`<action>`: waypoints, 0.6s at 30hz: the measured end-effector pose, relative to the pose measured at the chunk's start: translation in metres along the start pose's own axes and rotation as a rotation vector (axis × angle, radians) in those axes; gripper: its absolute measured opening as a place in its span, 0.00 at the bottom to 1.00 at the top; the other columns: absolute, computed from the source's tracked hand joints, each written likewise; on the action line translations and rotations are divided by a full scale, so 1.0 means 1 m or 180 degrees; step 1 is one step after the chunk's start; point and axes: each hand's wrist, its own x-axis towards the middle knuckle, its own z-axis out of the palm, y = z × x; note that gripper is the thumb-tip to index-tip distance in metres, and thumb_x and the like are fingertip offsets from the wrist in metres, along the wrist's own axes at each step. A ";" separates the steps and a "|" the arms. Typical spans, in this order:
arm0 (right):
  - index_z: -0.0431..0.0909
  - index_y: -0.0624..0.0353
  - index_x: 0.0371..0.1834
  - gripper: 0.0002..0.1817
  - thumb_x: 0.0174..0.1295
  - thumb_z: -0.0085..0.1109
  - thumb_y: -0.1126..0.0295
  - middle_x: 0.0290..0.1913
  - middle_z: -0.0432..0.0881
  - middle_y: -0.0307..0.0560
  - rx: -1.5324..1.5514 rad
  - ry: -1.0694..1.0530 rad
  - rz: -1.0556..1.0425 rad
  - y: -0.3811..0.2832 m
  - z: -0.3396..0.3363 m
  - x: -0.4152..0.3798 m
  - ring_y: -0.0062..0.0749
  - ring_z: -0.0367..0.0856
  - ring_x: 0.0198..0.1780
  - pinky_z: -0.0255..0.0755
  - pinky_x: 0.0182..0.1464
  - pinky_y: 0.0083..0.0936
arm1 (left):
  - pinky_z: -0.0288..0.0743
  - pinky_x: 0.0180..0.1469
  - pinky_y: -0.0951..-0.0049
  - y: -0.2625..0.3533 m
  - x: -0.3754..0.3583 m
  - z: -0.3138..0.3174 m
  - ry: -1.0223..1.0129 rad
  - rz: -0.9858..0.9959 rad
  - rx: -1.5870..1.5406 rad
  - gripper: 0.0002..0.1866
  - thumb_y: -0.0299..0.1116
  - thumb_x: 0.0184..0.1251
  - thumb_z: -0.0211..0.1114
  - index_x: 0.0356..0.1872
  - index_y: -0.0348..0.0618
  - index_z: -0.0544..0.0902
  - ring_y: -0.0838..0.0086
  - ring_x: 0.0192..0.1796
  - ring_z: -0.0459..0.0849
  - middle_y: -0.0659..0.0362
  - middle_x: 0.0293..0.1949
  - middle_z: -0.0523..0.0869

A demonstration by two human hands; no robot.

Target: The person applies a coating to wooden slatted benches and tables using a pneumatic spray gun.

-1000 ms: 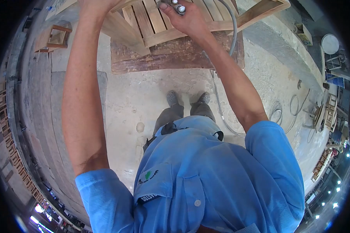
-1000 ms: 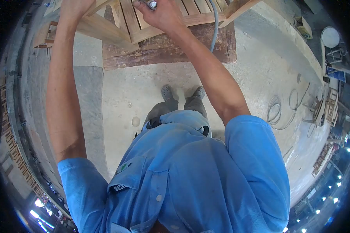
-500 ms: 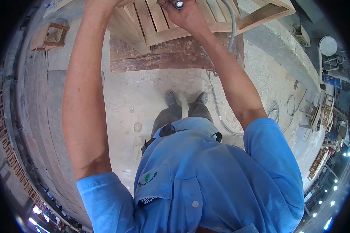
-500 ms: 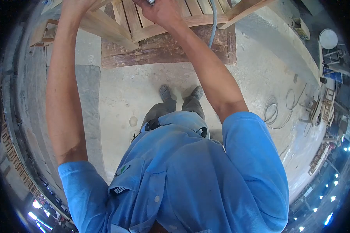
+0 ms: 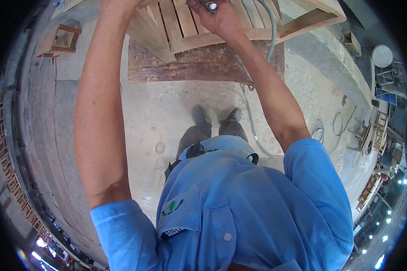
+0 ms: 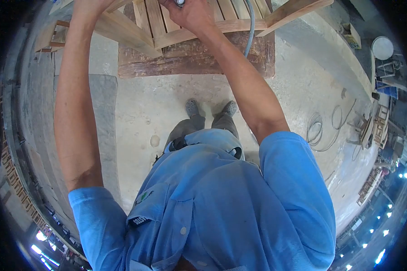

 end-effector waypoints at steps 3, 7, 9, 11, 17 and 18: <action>0.83 0.61 0.52 0.23 0.67 0.61 0.51 0.36 0.84 0.53 -0.0249 -0.0109 -0.0069 0.011 0.002 -0.007 0.39 0.82 0.40 0.74 0.41 0.32 | 0.67 0.67 0.56 0.002 -0.001 0.001 0.0041 -0.0033 0.0056 0.37 0.50 0.64 0.61 0.65 0.28 0.70 0.48 0.64 0.76 0.35 0.61 0.77; 0.84 0.57 0.50 0.25 0.65 0.63 0.46 0.21 0.77 0.39 -0.0580 -0.0193 0.0227 0.003 -0.013 -0.048 0.22 0.73 0.25 0.69 0.30 0.25 | 0.68 0.67 0.56 -0.002 -0.001 0.003 0.0032 -0.0079 0.0048 0.37 0.50 0.64 0.61 0.65 0.29 0.71 0.48 0.64 0.76 0.35 0.60 0.78; 0.85 0.57 0.50 0.25 0.65 0.62 0.46 0.22 0.77 0.40 -0.0470 -0.0173 0.0202 -0.002 -0.021 -0.062 0.22 0.73 0.25 0.69 0.30 0.26 | 0.68 0.66 0.56 -0.002 -0.002 0.001 -0.0052 -0.0115 0.0030 0.37 0.51 0.64 0.61 0.65 0.29 0.71 0.48 0.63 0.77 0.36 0.59 0.78; 0.85 0.55 0.50 0.24 0.66 0.61 0.47 0.22 0.77 0.40 -0.0363 -0.0211 0.0138 -0.007 -0.028 -0.070 0.22 0.72 0.25 0.69 0.30 0.26 | 0.69 0.66 0.55 -0.002 -0.003 0.000 -0.0137 -0.0148 0.0025 0.37 0.51 0.64 0.61 0.65 0.30 0.71 0.48 0.63 0.77 0.36 0.59 0.79; 0.85 0.52 0.51 0.24 0.62 0.63 0.45 0.30 0.85 0.54 -0.0492 -0.0242 0.0180 -0.004 -0.035 -0.097 0.49 0.84 0.33 0.76 0.39 0.39 | 0.69 0.65 0.55 -0.008 -0.006 0.006 -0.0116 -0.0146 0.0164 0.37 0.52 0.64 0.60 0.66 0.31 0.71 0.48 0.63 0.77 0.36 0.59 0.79; 0.85 0.52 0.51 0.25 0.62 0.63 0.45 0.31 0.86 0.54 -0.0596 -0.0324 0.0256 -0.005 -0.037 -0.105 0.50 0.85 0.34 0.77 0.39 0.40 | 0.69 0.65 0.55 -0.008 -0.007 0.006 -0.0088 -0.0104 0.0158 0.37 0.52 0.64 0.60 0.66 0.31 0.71 0.48 0.63 0.77 0.36 0.59 0.79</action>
